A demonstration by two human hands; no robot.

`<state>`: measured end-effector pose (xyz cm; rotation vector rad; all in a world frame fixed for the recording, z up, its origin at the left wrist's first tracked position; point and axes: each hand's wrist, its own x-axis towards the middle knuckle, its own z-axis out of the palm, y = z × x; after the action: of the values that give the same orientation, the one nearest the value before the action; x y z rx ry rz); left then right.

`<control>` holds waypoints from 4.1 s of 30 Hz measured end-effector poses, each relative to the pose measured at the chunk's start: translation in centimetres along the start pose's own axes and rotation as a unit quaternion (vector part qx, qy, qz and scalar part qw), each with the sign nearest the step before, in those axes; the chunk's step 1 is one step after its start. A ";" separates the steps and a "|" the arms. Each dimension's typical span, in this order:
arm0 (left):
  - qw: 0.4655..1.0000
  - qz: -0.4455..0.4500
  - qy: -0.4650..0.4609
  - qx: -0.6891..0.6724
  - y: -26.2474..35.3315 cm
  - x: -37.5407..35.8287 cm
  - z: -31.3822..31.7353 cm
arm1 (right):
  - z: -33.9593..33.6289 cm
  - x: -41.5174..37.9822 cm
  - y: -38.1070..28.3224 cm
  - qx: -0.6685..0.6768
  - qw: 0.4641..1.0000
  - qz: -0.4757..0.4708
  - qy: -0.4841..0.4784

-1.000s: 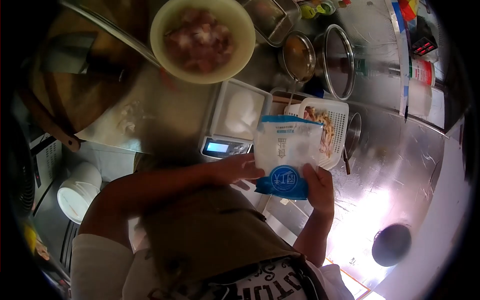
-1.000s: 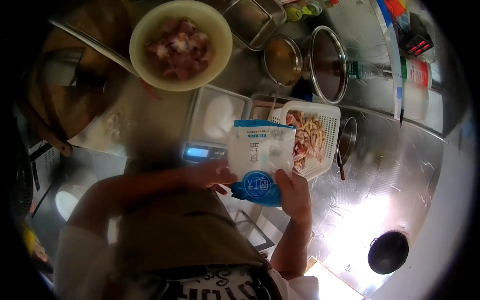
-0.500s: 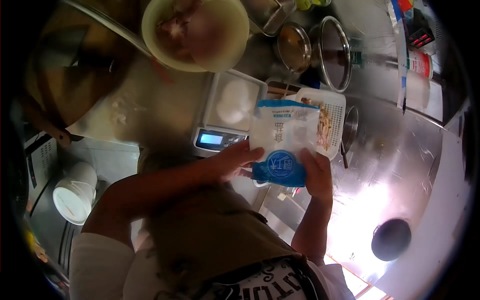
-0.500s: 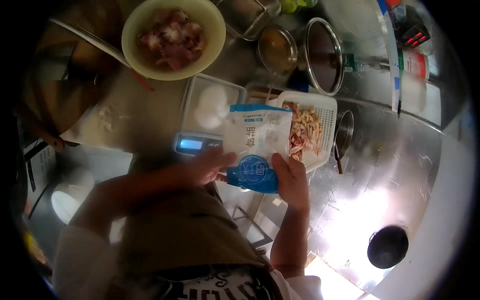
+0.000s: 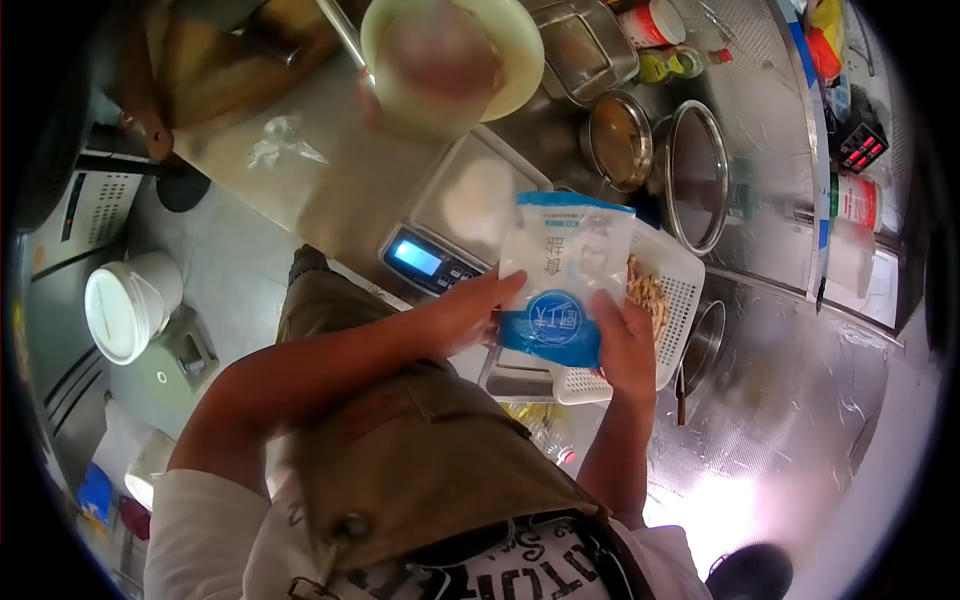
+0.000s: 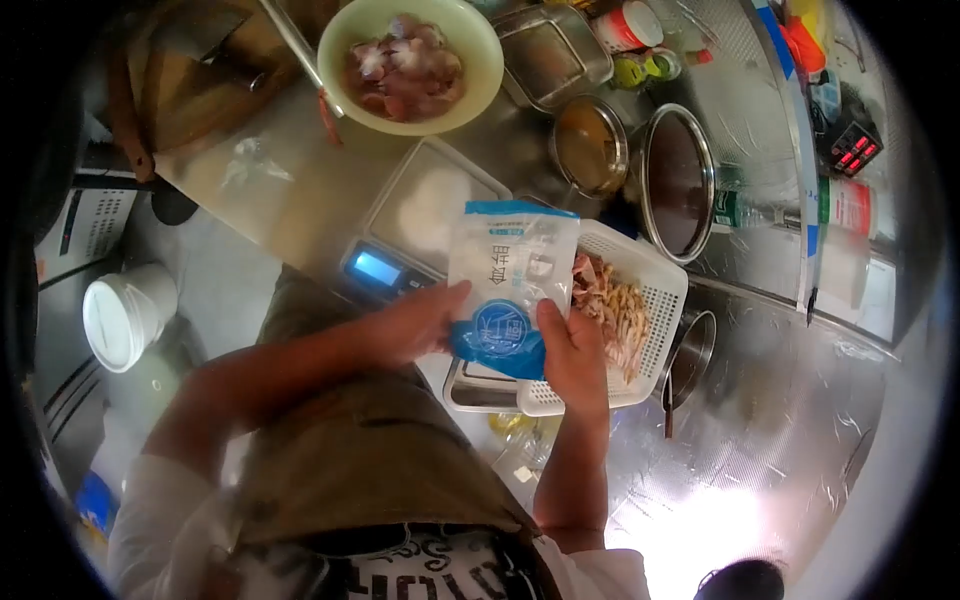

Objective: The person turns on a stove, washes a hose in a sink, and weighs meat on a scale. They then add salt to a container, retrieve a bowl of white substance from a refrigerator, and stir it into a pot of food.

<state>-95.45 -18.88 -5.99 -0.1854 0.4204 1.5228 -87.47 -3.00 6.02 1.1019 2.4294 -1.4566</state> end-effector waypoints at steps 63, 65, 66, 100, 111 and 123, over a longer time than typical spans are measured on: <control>0.995 0.057 -0.023 -0.080 1.0 0.2 0.7 | 1.9 -2.0 0.2 0.052 0.998 -0.014 0.045; 0.995 0.054 -0.020 -0.085 1.2 0.1 1.0 | 2.0 -2.0 0.0 0.039 0.998 -0.021 0.050; 0.995 0.046 -0.026 -0.088 1.4 -0.1 1.2 | 2.0 -1.9 -0.1 0.034 0.998 -0.015 0.047; 0.986 0.059 -0.040 -0.152 2.0 0.3 0.8 | 2.5 -1.0 -0.9 0.017 0.997 0.003 0.073; 0.990 0.079 -0.008 -0.116 1.6 0.3 1.2 | 1.9 -1.2 0.7 0.092 0.993 -0.007 0.079; 0.991 0.050 -0.044 -0.113 1.8 0.1 1.6 | 1.7 -1.2 0.7 0.076 0.994 0.008 0.076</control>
<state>-97.04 -18.09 -4.35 -0.2767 0.1892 1.6700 -86.59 -4.74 5.10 1.3064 2.4342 -1.6328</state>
